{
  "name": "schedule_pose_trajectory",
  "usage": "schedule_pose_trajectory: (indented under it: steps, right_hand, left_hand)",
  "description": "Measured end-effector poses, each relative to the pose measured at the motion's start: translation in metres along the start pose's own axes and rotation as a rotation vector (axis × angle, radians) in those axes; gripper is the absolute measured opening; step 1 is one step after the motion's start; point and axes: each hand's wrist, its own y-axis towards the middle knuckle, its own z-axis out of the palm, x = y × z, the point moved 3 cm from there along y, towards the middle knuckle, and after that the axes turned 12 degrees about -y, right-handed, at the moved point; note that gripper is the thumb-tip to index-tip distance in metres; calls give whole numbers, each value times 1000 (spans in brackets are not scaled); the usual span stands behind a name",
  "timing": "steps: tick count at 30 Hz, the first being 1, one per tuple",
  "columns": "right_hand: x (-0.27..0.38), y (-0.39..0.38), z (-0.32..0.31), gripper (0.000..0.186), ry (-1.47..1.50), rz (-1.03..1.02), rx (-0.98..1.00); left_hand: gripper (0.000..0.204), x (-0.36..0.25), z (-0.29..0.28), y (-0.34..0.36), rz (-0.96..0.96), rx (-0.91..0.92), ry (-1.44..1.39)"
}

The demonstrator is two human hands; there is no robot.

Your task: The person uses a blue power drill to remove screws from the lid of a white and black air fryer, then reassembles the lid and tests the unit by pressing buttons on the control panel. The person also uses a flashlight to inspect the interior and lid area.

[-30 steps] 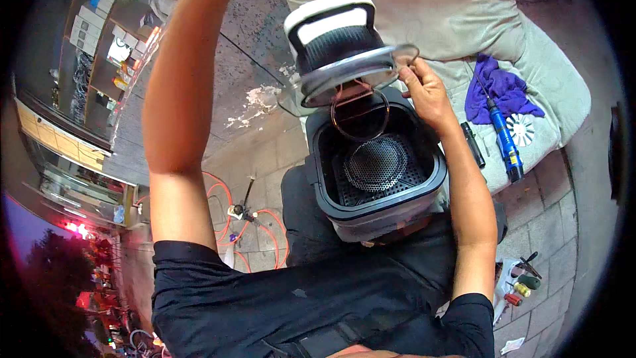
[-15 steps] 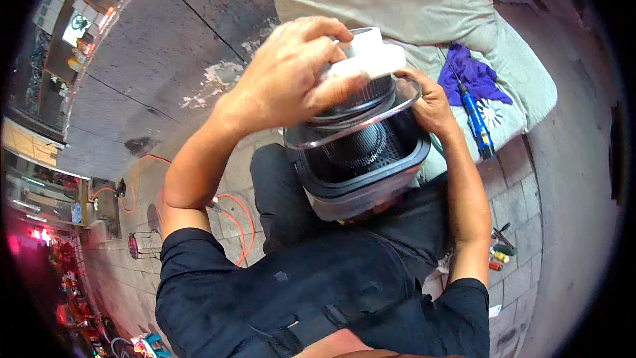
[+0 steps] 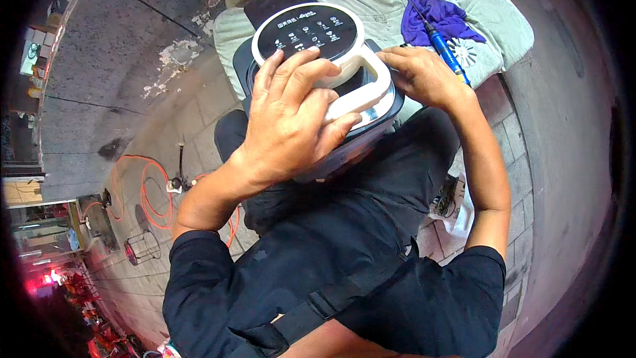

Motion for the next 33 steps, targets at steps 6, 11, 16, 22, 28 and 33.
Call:
schedule_pose_trajectory:
  steps: [6, 11, 16, 22, 28, 33]
  right_hand:
    - [40, 2, -55, 36, 119, 40, -171]
    - [85, 14, -74, 43, 73, -198, 93]
    - [101, 31, -62, 49, -25, -306, 174]
    - [97, 27, -51, 42, 65, -260, 97]
    - [92, 12, -36, 49, 208, -66, 33]
    - [106, 21, -46, 48, 183, -46, 112]
  left_hand:
    - [38, 0, 16, -9, -63, -147, 18]
    - [40, 1, 32, -26, -147, -266, -86]
    - [52, 7, 33, -54, -158, -364, -250]
    - [117, 18, 34, -78, -373, -551, -426]
    - [101, 18, 42, -83, -432, -532, -424]
    - [86, 23, 39, -82, -517, -576, -506]
